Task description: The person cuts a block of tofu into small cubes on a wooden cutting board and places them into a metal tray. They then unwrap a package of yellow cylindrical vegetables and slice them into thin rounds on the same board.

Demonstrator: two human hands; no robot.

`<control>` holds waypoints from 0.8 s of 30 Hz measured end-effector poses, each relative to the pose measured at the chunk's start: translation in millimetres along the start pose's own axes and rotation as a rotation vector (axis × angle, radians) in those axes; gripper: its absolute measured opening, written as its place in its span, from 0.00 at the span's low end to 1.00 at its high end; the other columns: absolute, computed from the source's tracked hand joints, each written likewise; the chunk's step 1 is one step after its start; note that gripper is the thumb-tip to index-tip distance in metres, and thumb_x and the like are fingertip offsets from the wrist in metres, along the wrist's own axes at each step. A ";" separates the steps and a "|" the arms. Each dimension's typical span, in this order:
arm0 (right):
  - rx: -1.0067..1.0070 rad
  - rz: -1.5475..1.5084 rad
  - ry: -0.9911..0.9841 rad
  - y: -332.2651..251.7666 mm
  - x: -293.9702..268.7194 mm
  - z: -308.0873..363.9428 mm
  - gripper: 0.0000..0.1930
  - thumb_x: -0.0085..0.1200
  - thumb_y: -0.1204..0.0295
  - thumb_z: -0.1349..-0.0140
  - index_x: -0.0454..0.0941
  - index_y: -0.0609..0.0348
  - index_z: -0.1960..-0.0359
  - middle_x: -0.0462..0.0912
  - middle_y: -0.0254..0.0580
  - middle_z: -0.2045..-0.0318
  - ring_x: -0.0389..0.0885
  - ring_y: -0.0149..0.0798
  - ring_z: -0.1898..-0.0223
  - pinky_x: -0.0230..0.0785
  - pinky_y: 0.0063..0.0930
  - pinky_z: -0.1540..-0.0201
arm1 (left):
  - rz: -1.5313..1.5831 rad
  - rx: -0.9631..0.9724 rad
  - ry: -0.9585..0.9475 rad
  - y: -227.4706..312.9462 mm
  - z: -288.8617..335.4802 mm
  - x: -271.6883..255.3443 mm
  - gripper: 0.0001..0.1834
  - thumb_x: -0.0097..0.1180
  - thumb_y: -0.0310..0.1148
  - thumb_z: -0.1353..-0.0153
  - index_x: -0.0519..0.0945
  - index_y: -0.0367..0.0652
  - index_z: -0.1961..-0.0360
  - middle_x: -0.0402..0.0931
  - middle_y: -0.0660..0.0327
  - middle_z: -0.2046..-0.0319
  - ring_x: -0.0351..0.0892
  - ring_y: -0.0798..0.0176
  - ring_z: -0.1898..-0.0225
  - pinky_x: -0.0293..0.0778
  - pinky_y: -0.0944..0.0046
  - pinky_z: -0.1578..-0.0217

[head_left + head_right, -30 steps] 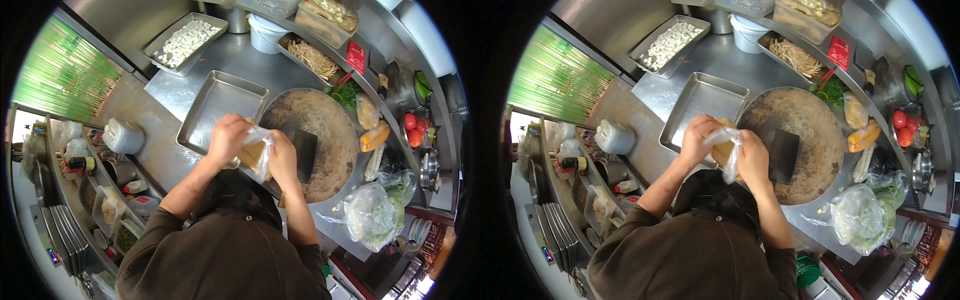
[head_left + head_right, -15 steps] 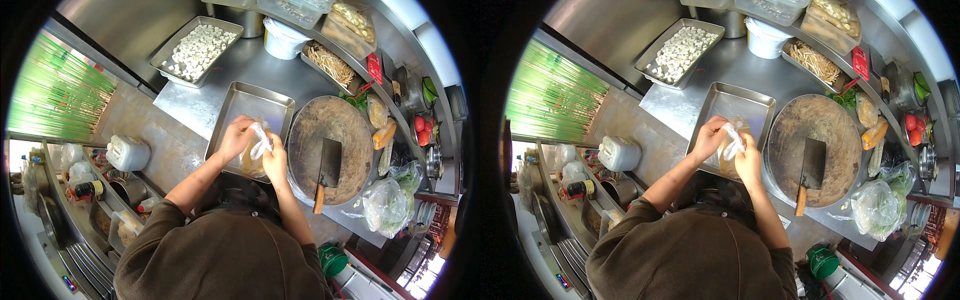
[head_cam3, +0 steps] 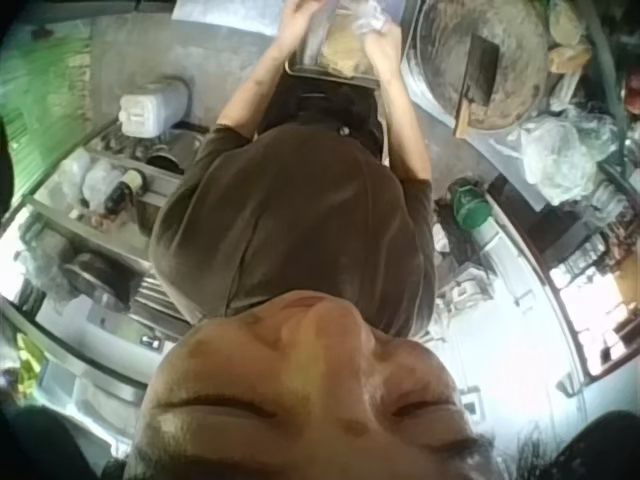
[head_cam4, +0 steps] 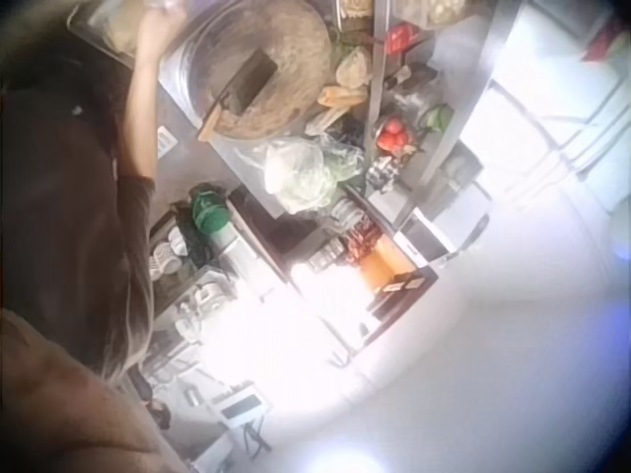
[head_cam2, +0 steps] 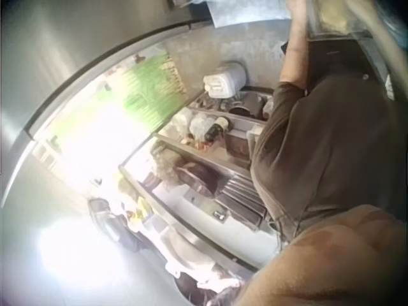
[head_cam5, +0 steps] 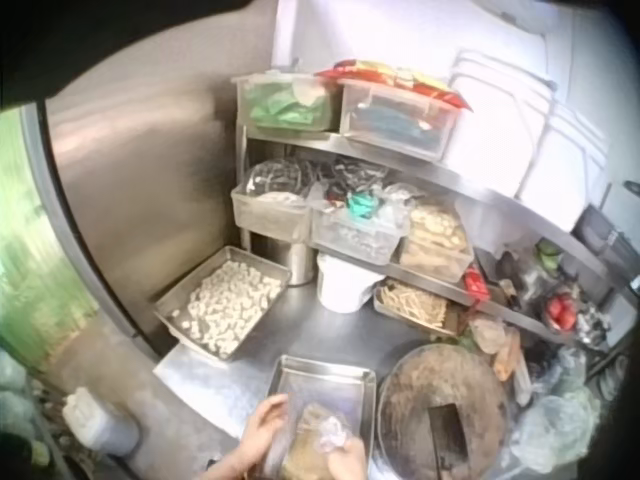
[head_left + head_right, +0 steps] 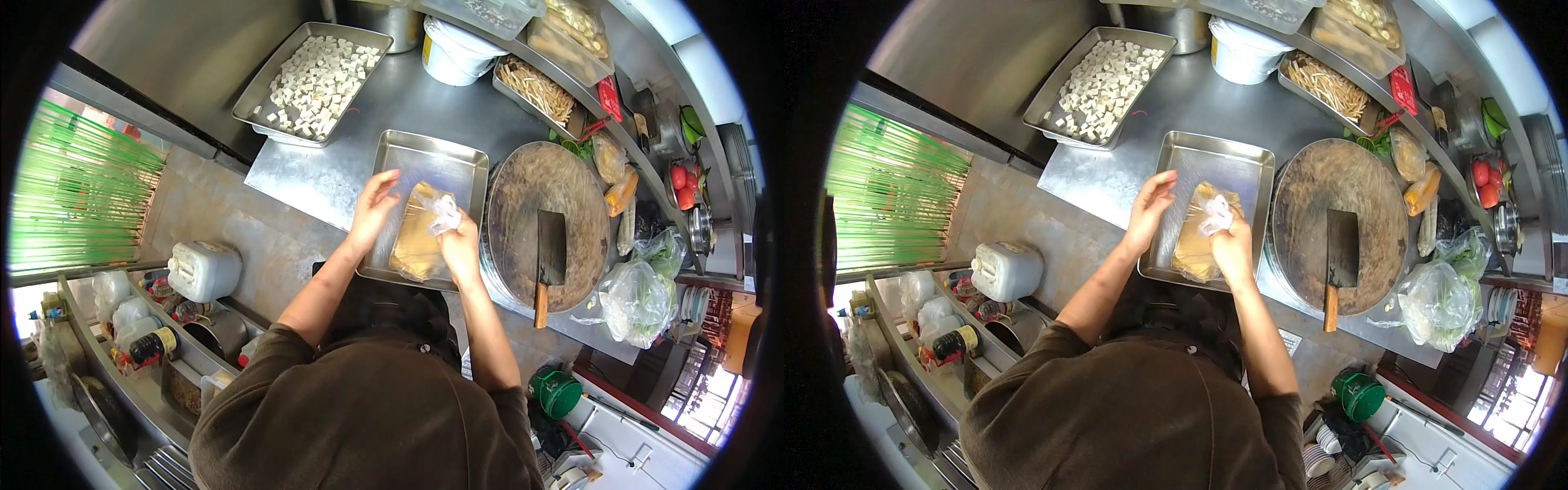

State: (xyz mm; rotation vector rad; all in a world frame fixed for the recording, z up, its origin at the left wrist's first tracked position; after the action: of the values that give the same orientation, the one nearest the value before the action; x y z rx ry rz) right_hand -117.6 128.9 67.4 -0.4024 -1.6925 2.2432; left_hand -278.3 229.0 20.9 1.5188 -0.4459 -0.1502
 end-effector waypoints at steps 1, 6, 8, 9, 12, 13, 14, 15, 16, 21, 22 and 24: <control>0.008 -0.014 -0.009 -5.3 2.1 4.3 0.18 0.45 0.86 0.35 0.81 0.66 0.47 0.86 0.35 0.57 0.80 0.27 0.58 0.71 0.21 0.52 | 0.113 -0.095 0.047 -20.0 1.0 -10.5 0.26 0.54 0.28 0.33 0.71 0.45 0.33 0.70 0.59 0.35 0.70 0.57 0.35 0.62 0.58 0.32; -0.201 -0.080 -0.035 -82.9 19.0 34.5 0.16 0.44 0.84 0.32 0.80 0.64 0.47 0.78 0.29 0.69 0.70 0.20 0.74 0.61 0.16 0.71 | 0.772 -0.609 -0.174 -62.1 18.8 18.8 0.35 0.44 0.55 0.26 0.62 0.43 0.27 0.65 0.53 0.30 0.65 0.52 0.30 0.59 0.51 0.29; -0.262 -0.119 -0.014 -103.6 22.0 43.5 0.16 0.44 0.83 0.32 0.81 0.64 0.47 0.75 0.27 0.75 0.67 0.18 0.79 0.58 0.14 0.78 | 1.187 -0.683 -0.348 -43.1 30.2 47.2 0.40 0.40 0.62 0.27 0.60 0.42 0.26 0.64 0.50 0.29 0.64 0.49 0.29 0.60 0.47 0.29; -0.284 -0.101 0.004 -109.8 24.9 47.0 0.16 0.44 0.83 0.32 0.81 0.64 0.47 0.75 0.27 0.75 0.67 0.18 0.79 0.58 0.14 0.77 | 1.355 -0.670 -0.391 -37.5 36.1 58.2 0.42 0.38 0.64 0.27 0.60 0.41 0.26 0.63 0.49 0.29 0.65 0.47 0.29 0.61 0.46 0.29; -0.383 -0.016 0.044 -117.2 34.3 51.8 0.18 0.44 0.84 0.33 0.79 0.63 0.45 0.76 0.28 0.71 0.68 0.18 0.77 0.61 0.15 0.74 | 1.514 -0.648 -0.423 -19.9 34.2 65.0 0.44 0.36 0.67 0.28 0.59 0.40 0.26 0.62 0.45 0.29 0.64 0.46 0.29 0.60 0.44 0.29; -0.339 -0.023 0.020 -114.8 35.8 54.3 0.20 0.44 0.85 0.34 0.77 0.61 0.42 0.78 0.31 0.67 0.72 0.21 0.72 0.65 0.17 0.68 | 1.511 -0.650 -0.419 -14.8 33.6 65.3 0.44 0.36 0.67 0.28 0.59 0.40 0.26 0.62 0.44 0.30 0.63 0.46 0.29 0.60 0.45 0.28; -0.296 -0.031 -0.003 -115.5 37.4 58.1 0.23 0.43 0.87 0.36 0.76 0.59 0.40 0.80 0.34 0.63 0.75 0.23 0.67 0.69 0.18 0.62 | 1.672 -0.684 -0.439 -23.1 36.1 64.4 0.44 0.37 0.66 0.29 0.59 0.41 0.26 0.62 0.43 0.30 0.62 0.39 0.29 0.59 0.40 0.29; -0.257 -0.046 -0.034 -115.7 40.2 59.9 0.26 0.43 0.88 0.37 0.75 0.57 0.38 0.82 0.36 0.59 0.78 0.25 0.62 0.72 0.20 0.56 | 1.564 -0.723 -0.359 -27.2 37.2 64.4 0.42 0.37 0.65 0.28 0.61 0.43 0.27 0.64 0.44 0.31 0.65 0.40 0.31 0.63 0.40 0.31; -0.191 -0.001 -0.084 -110.0 42.4 61.3 0.32 0.43 0.90 0.41 0.71 0.54 0.34 0.81 0.37 0.58 0.79 0.27 0.60 0.72 0.21 0.54 | 1.448 -0.763 -0.288 -23.2 37.2 66.4 0.40 0.37 0.64 0.28 0.63 0.45 0.28 0.66 0.45 0.32 0.69 0.41 0.33 0.67 0.40 0.34; -0.223 -0.056 -0.332 -131.6 34.2 96.7 0.29 0.54 0.82 0.34 0.67 0.54 0.30 0.80 0.39 0.54 0.78 0.29 0.60 0.73 0.23 0.55 | 1.495 -0.778 -0.359 1.4 38.1 64.8 0.37 0.39 0.61 0.28 0.67 0.44 0.30 0.72 0.47 0.37 0.77 0.41 0.41 0.75 0.38 0.41; -0.198 -0.035 -0.408 -129.6 26.9 102.9 0.28 0.56 0.81 0.33 0.68 0.55 0.32 0.80 0.39 0.55 0.79 0.28 0.61 0.73 0.22 0.56 | 1.386 -0.739 -0.333 0.7 38.1 63.1 0.35 0.40 0.59 0.27 0.68 0.43 0.31 0.73 0.47 0.38 0.78 0.43 0.41 0.76 0.39 0.41; -0.137 0.034 -0.535 -119.9 7.9 115.1 0.24 0.59 0.79 0.33 0.71 0.58 0.35 0.81 0.38 0.56 0.79 0.26 0.63 0.73 0.21 0.60 | 1.245 -0.674 -0.283 -3.0 36.5 58.8 0.32 0.41 0.55 0.26 0.70 0.42 0.33 0.75 0.48 0.39 0.78 0.45 0.41 0.76 0.41 0.40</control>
State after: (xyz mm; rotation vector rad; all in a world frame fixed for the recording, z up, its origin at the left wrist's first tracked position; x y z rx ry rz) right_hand -162.1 62.2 213.2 0.1651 -2.1103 2.4105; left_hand -237.8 173.3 28.7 0.3778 -1.3309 0.4342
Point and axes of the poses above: each hand's wrist, its own z-axis away from the middle knuckle, its own x-axis out of the palm, y = z × x, the point moved 6 cm from there along -z, towards the middle knuckle
